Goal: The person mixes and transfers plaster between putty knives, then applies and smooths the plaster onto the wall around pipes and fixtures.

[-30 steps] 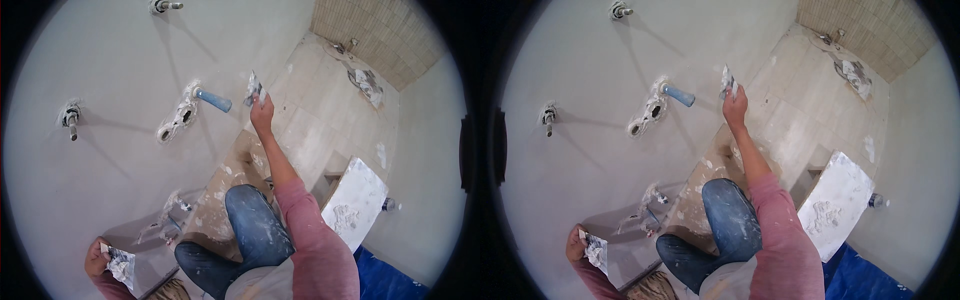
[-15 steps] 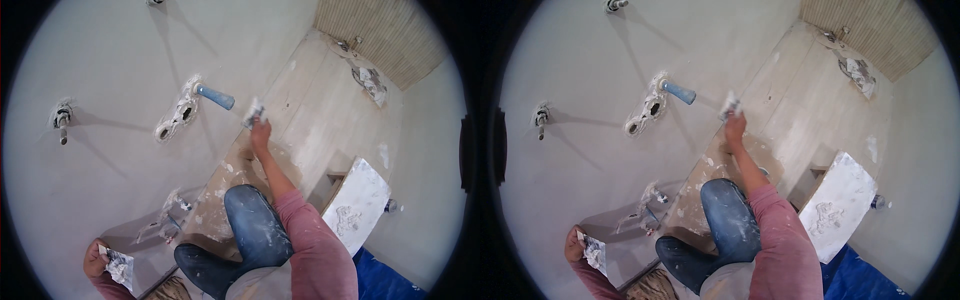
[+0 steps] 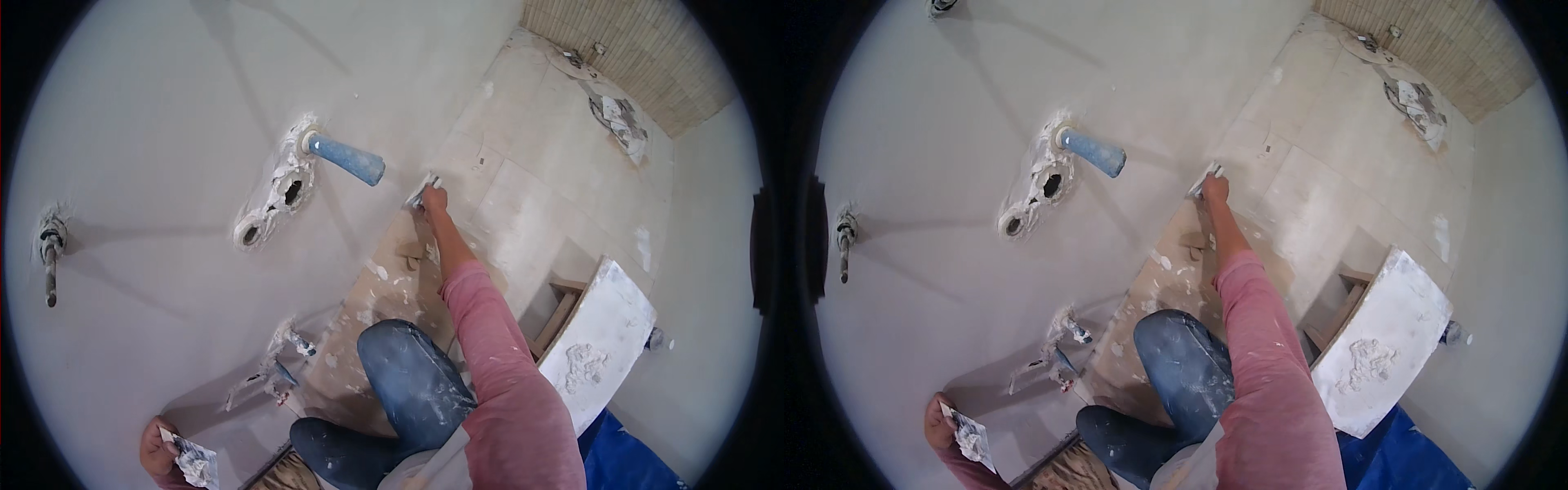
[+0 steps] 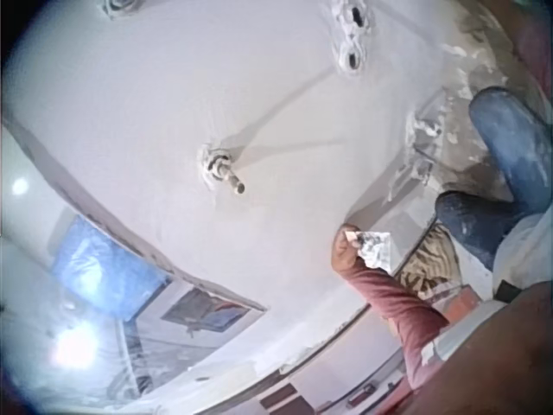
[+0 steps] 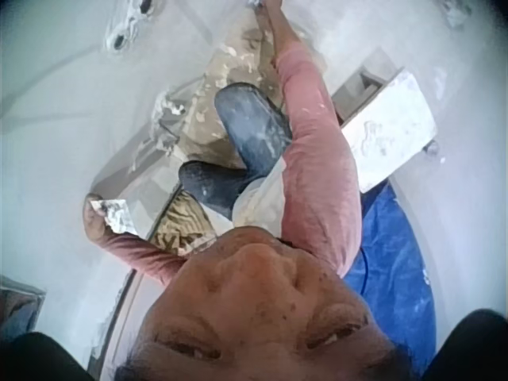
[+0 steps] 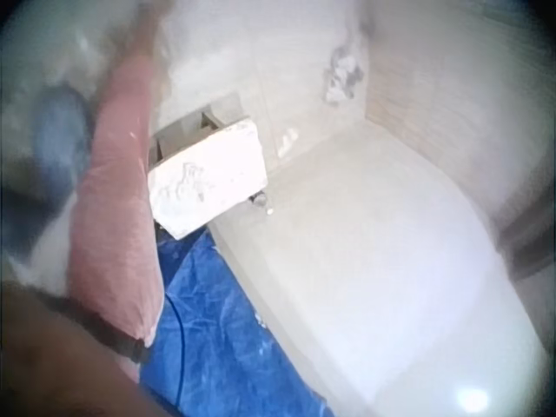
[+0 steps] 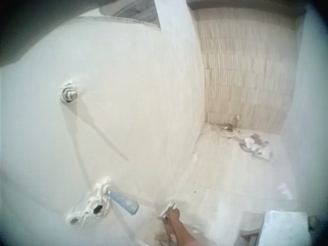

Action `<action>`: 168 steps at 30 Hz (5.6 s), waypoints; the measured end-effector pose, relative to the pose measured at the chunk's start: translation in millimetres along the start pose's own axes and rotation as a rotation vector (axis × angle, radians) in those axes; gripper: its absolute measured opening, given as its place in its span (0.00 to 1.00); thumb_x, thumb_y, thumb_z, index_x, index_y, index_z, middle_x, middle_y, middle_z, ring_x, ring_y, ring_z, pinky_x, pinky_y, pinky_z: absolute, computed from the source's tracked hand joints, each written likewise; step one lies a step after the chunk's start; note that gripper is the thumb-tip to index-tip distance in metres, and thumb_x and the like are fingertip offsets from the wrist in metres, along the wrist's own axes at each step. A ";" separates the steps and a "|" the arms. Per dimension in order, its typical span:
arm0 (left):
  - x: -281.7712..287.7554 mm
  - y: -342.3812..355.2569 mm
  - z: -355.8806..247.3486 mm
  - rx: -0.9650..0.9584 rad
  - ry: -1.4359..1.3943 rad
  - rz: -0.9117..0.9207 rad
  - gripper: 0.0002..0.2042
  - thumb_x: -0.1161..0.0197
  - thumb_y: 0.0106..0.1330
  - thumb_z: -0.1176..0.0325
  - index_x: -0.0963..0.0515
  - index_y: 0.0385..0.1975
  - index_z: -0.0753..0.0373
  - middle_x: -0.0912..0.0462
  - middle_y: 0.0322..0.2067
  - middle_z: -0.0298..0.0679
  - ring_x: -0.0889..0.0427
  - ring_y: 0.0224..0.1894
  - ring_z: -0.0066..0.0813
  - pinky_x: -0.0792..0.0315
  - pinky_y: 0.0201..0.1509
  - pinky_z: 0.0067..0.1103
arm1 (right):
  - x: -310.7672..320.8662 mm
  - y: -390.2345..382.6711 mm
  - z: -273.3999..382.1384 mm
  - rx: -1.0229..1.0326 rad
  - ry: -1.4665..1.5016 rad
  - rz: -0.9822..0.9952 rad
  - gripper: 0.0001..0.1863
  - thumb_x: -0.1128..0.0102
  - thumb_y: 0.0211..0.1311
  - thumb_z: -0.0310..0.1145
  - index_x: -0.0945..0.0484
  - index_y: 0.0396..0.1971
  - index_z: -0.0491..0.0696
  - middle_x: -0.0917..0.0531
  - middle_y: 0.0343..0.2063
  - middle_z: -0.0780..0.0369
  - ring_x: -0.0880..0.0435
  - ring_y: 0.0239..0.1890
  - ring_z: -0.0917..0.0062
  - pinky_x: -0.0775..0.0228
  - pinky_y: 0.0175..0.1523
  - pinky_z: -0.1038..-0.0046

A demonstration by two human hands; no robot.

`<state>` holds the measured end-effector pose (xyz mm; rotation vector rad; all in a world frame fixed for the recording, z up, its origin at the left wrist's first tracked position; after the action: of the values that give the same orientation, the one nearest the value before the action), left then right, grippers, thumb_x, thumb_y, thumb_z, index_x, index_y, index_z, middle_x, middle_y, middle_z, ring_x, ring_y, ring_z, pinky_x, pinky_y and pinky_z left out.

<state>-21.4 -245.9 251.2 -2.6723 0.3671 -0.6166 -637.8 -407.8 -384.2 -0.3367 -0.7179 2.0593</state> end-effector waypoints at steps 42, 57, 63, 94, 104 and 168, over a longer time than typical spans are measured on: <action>-7.4 10.5 5.3 -0.062 -0.014 0.169 0.20 0.28 0.57 0.57 0.31 0.32 0.63 0.30 0.23 0.28 0.35 0.24 0.14 0.43 0.28 0.15 | 25.6 -100.0 11.1 -0.151 0.370 0.202 0.14 0.48 0.65 0.33 0.25 0.45 0.40 0.19 0.33 0.57 0.16 0.30 0.70 0.21 0.26 0.63; 7.5 3.0 9.0 -0.055 0.073 0.058 0.22 0.27 0.56 0.53 0.30 0.30 0.64 0.28 0.22 0.29 0.34 0.24 0.14 0.43 0.28 0.15 | -13.8 -75.2 -19.5 0.108 -0.260 0.001 0.21 0.48 0.56 0.34 0.22 0.42 0.31 0.17 0.38 0.43 0.15 0.37 0.55 0.22 0.39 0.58; 3.2 1.3 3.4 -0.061 0.051 0.048 0.21 0.27 0.57 0.55 0.30 0.31 0.65 0.27 0.23 0.30 0.33 0.25 0.14 0.42 0.29 0.14 | -10.8 -90.7 -15.1 0.109 -0.481 -0.075 0.24 0.48 0.57 0.40 0.19 0.39 0.32 0.18 0.41 0.39 0.19 0.48 0.47 0.29 0.55 0.55; -19.6 42.6 10.2 -0.137 0.009 0.240 0.23 0.29 0.59 0.51 0.32 0.33 0.62 0.33 0.23 0.26 0.38 0.25 0.12 0.45 0.28 0.14 | 156.2 -28.1 -34.8 0.121 0.218 -0.195 0.26 0.43 0.62 0.44 0.21 0.39 0.30 0.17 0.37 0.47 0.18 0.41 0.62 0.30 0.47 0.64; 2.8 5.3 5.4 -0.048 0.114 0.071 0.25 0.27 0.55 0.49 0.32 0.30 0.62 0.33 0.23 0.25 0.38 0.25 0.12 0.47 0.28 0.15 | 30.7 -85.2 -31.5 -0.138 0.803 0.318 0.16 0.53 0.72 0.39 0.27 0.51 0.45 0.17 0.43 0.60 0.17 0.44 0.67 0.24 0.51 0.61; -15.6 7.0 0.4 -0.027 -0.089 0.158 0.18 0.28 0.58 0.60 0.31 0.34 0.63 0.30 0.24 0.27 0.34 0.26 0.13 0.42 0.29 0.14 | 22.1 -366.4 223.7 1.148 -0.242 0.006 0.16 0.44 0.62 0.31 0.25 0.48 0.41 0.21 0.41 0.50 0.23 0.45 0.50 0.31 0.48 0.56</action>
<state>-35.9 -246.9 242.2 -2.6526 0.5583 -0.4463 -513.3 -314.4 16.5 0.5656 0.3973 2.1820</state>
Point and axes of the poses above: each hand's wrist, its own y-axis towards the middle knuckle, its own x-axis out of the back of the hand, z = x × y, the point moved 10 cm from there along y, towards the middle knuckle
